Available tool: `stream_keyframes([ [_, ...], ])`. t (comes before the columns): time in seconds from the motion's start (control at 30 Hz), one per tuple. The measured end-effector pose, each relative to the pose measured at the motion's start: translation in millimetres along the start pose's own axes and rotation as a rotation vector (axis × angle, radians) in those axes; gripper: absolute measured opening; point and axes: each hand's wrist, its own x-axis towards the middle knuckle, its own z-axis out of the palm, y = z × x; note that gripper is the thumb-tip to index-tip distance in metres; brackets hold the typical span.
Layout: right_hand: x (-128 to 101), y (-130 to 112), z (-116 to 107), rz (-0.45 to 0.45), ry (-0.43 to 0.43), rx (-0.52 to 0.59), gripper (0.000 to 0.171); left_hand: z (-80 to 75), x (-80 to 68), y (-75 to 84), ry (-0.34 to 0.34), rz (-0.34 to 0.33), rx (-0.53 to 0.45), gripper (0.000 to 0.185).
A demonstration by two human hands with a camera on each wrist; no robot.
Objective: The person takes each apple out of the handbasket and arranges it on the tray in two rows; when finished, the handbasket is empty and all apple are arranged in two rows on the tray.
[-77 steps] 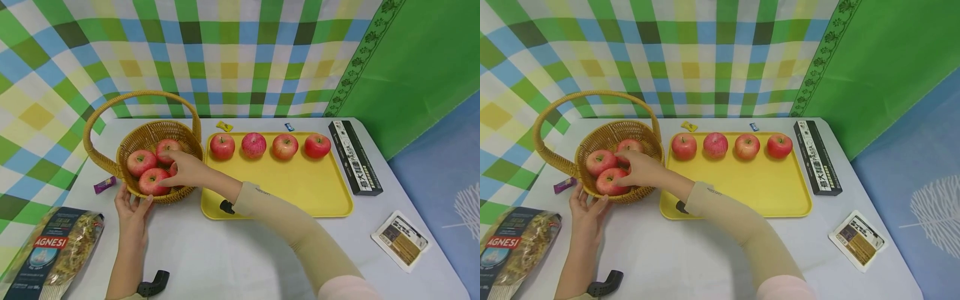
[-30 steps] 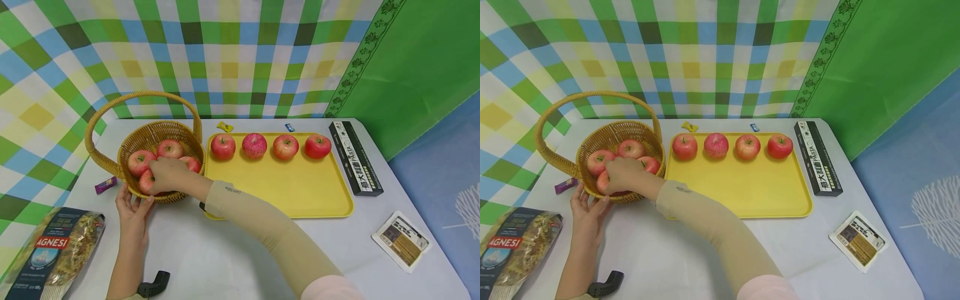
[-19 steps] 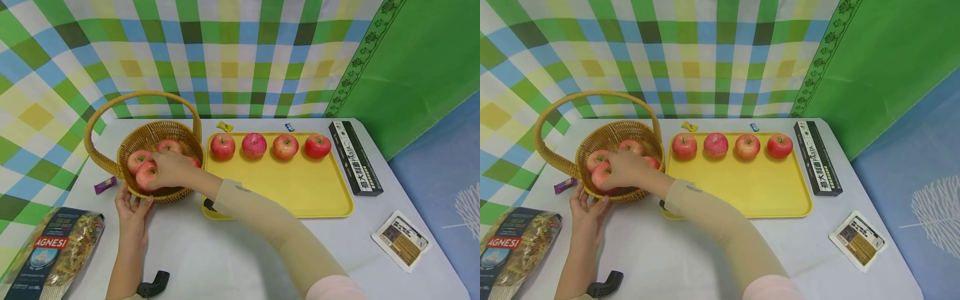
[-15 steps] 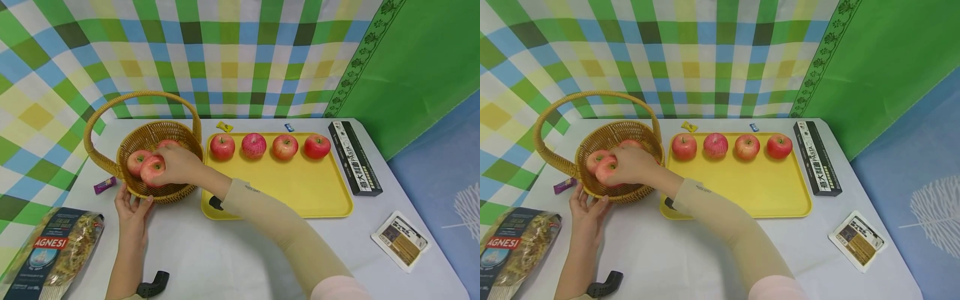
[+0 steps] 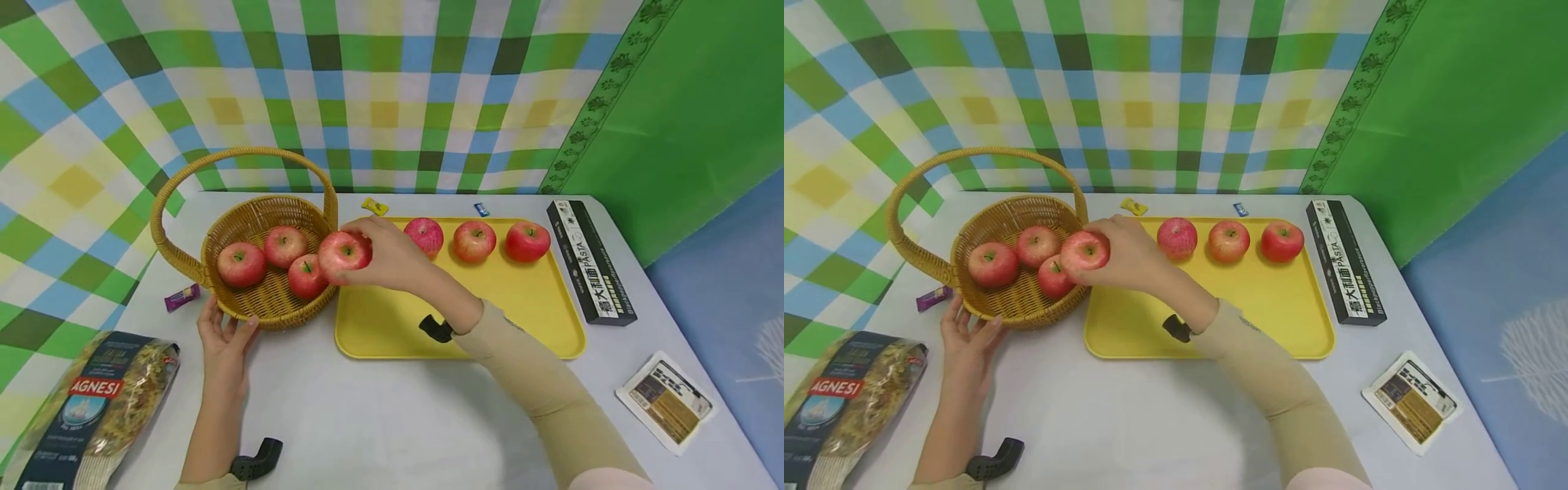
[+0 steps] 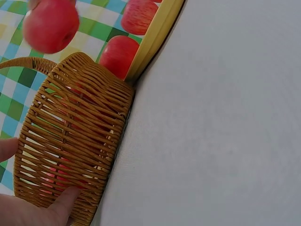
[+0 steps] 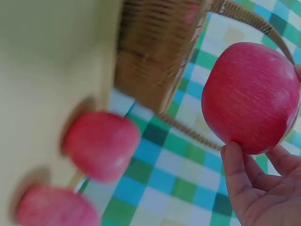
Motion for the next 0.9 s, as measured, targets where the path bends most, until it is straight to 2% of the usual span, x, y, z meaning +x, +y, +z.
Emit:
stream_keyframes([
  [0.13,-18,23,-2,0.028,-0.018,-0.008,0.075,1.2,1.7,-0.4,-0.004,0.000,0.002,0.080],
  [0.33,-31,46,17,0.037,-0.107,-0.054,0.068,1.3,2.3,0.6,-0.001,0.001,-0.008,0.079],
  [0.57,-32,56,30,0.034,-0.141,-0.068,0.065,2.9,1.6,0.7,-0.004,0.008,-0.011,0.078],
  [0.9,-25,62,41,-0.001,-0.131,-0.091,0.064,2.1,1.0,1.6,0.000,0.007,0.001,0.078],
])
